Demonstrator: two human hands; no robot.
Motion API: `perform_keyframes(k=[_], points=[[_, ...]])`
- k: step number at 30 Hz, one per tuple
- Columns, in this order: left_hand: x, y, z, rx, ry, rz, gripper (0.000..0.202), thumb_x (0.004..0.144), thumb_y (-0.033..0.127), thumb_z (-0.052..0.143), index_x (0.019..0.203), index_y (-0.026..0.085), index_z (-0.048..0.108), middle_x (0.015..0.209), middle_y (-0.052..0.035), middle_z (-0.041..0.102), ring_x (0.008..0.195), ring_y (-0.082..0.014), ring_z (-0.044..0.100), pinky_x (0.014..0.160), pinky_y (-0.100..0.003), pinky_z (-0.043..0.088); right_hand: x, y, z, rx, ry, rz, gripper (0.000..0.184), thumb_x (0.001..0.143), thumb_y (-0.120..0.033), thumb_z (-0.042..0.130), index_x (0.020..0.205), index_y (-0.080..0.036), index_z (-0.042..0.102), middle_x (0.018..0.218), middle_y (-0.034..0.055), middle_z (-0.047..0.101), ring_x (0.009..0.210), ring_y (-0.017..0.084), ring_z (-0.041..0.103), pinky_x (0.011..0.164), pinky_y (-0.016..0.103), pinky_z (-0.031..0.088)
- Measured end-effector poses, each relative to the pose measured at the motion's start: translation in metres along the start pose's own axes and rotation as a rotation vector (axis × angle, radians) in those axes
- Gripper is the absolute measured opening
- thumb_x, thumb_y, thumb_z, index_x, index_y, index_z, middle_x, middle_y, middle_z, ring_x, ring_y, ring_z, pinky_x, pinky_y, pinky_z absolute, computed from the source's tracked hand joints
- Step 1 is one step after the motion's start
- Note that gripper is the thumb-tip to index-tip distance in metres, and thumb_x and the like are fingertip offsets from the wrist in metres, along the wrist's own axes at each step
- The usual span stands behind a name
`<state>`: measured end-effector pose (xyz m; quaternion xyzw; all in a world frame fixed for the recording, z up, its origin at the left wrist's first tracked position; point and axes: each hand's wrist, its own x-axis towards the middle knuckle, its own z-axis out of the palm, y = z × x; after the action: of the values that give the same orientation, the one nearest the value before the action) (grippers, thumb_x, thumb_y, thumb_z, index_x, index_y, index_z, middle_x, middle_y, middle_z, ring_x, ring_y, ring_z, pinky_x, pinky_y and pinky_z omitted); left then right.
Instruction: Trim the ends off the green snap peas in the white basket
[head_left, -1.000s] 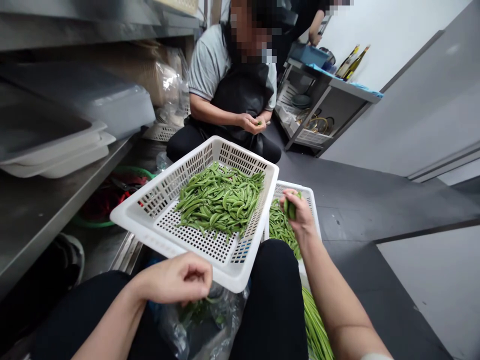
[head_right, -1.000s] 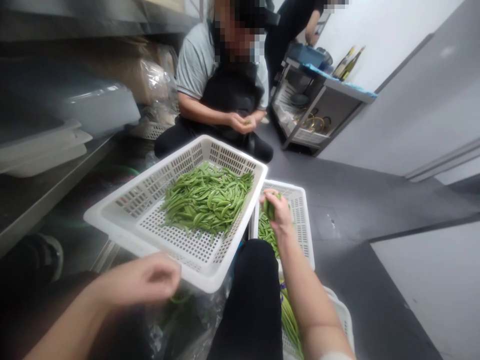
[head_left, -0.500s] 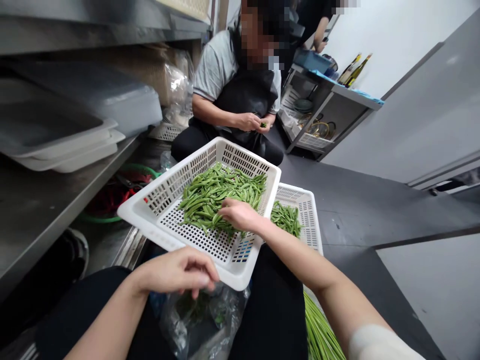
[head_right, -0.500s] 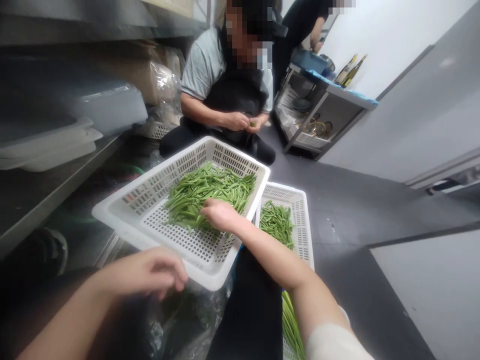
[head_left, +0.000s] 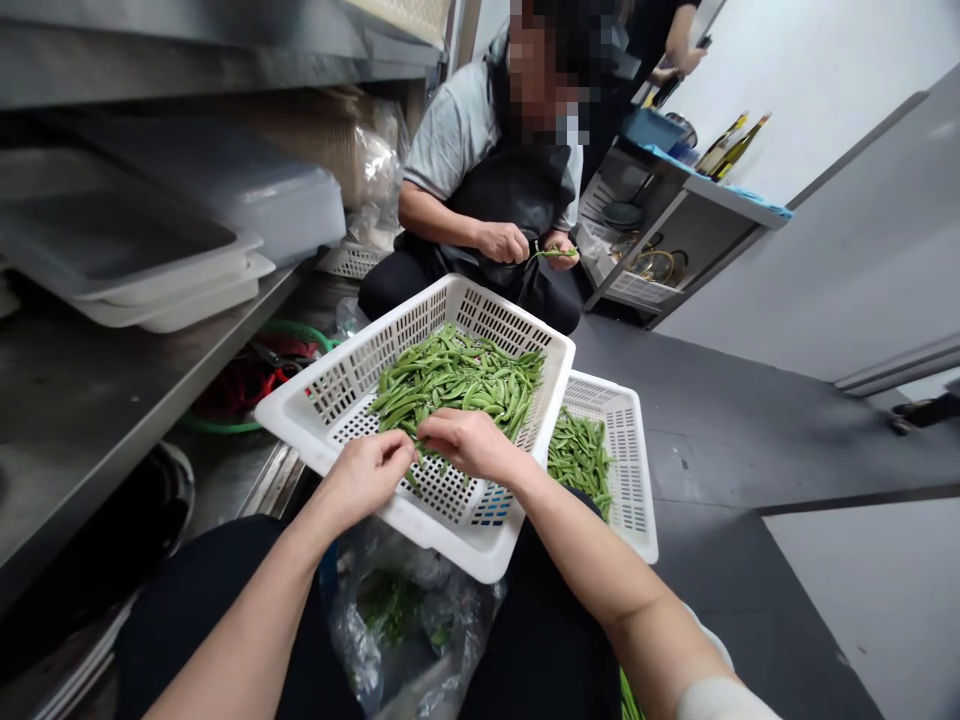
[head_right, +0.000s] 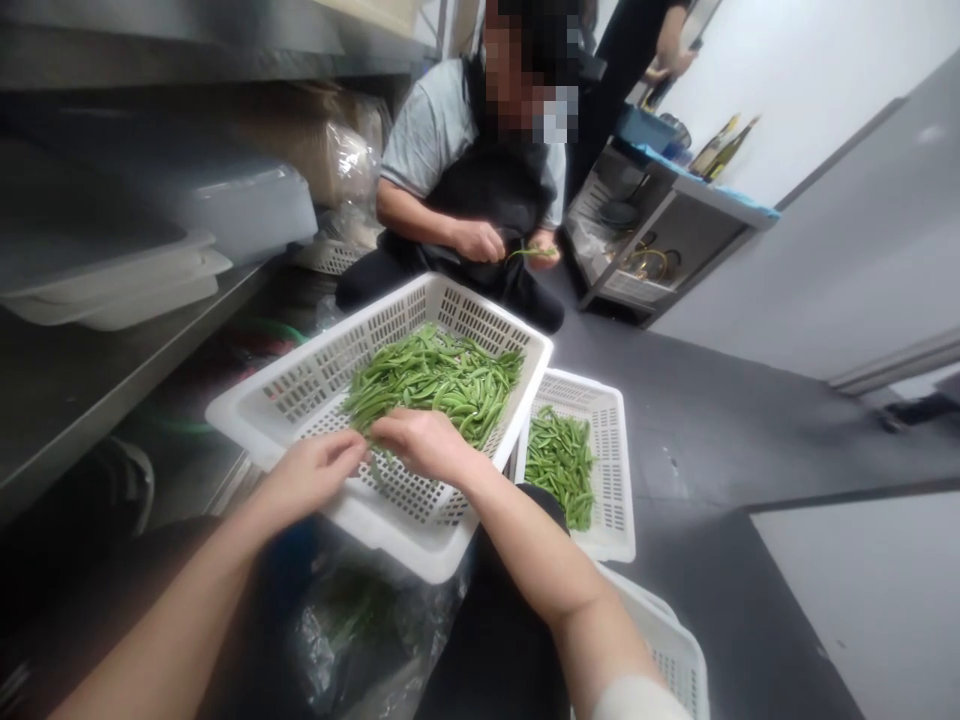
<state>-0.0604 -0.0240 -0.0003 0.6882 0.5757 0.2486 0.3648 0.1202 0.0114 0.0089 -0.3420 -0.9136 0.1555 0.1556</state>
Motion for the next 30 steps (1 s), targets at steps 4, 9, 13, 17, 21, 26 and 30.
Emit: perform_keyframes(k=[4,9,13,17,21,26,30], points=[[0.002,0.007,0.000,-0.015,0.005,0.016,0.023,0.069,0.038,0.040,0.055,0.021,0.047,0.051,0.0039,0.045,0.055,-0.0137,0.044,0.053,-0.024,0.033,-0.006,-0.004,0.004,-0.010,0.076,-0.010,0.013,0.088,-0.015,0.049,0.090,-0.017,0.062,0.082,0.0046,0.062,0.071,0.013,0.055,0.058,0.022,0.035],[0.007,0.014,0.000,-0.123,0.025,0.012,0.026,0.067,0.041,0.039,0.056,0.020,0.049,0.053,0.0037,0.043,0.056,-0.0135,0.042,0.054,-0.023,0.034,-0.008,-0.005,-0.001,0.408,0.368,0.047,0.006,0.084,-0.020,0.054,0.083,-0.017,0.060,0.082,0.0043,0.063,0.074,0.014,0.057,0.068,0.026,0.045],[0.008,0.011,-0.002,-0.040,0.016,-0.010,0.025,0.067,0.039,0.039,0.053,0.020,0.049,0.050,0.0038,0.043,0.055,-0.0134,0.043,0.053,-0.024,0.034,-0.009,0.004,-0.016,1.057,0.659,0.353,0.013,0.079,-0.030,0.060,0.084,-0.020,0.054,0.079,-0.0005,0.063,0.054,0.008,0.051,0.050,0.020,0.045],[0.009,0.007,-0.001,-0.100,0.074,0.037,0.027,0.072,0.040,0.044,0.076,0.020,0.061,0.065,0.0015,0.059,0.062,-0.0162,0.053,0.057,-0.024,0.041,-0.011,0.009,-0.020,1.358,0.689,0.481,0.028,0.068,-0.035,0.072,0.080,-0.018,0.052,0.072,-0.0028,0.061,0.048,0.004,0.048,0.044,0.016,0.043],[0.007,0.013,0.004,-0.206,0.061,0.098,0.035,0.079,0.046,0.044,0.095,0.018,0.061,0.082,-0.0025,0.067,0.065,-0.0156,0.057,0.062,-0.025,0.045,-0.008,-0.002,-0.011,1.414,0.534,0.454,0.036,0.063,-0.038,0.077,0.079,-0.018,0.053,0.073,-0.0021,0.062,0.050,0.005,0.051,0.044,0.016,0.045],[0.003,0.024,-0.003,-0.107,0.008,0.216,0.036,0.082,0.041,0.038,0.053,0.020,0.043,0.052,0.0025,0.047,0.052,-0.0119,0.044,0.055,-0.023,0.036,0.002,0.007,-0.012,1.528,0.219,0.613,0.054,0.077,-0.070,0.048,0.069,-0.016,0.050,0.048,-0.0043,0.051,0.034,0.004,0.035,0.030,0.015,0.023],[0.000,0.027,-0.010,-0.068,-0.058,0.265,0.034,0.079,0.039,0.041,0.051,0.020,0.043,0.051,0.0024,0.043,0.052,-0.0116,0.042,0.052,-0.024,0.032,0.004,0.016,-0.016,1.346,-0.346,0.582,0.057,0.073,-0.069,0.053,0.058,-0.014,0.050,0.039,-0.0057,0.042,0.032,0.003,0.031,0.032,0.016,0.020]])
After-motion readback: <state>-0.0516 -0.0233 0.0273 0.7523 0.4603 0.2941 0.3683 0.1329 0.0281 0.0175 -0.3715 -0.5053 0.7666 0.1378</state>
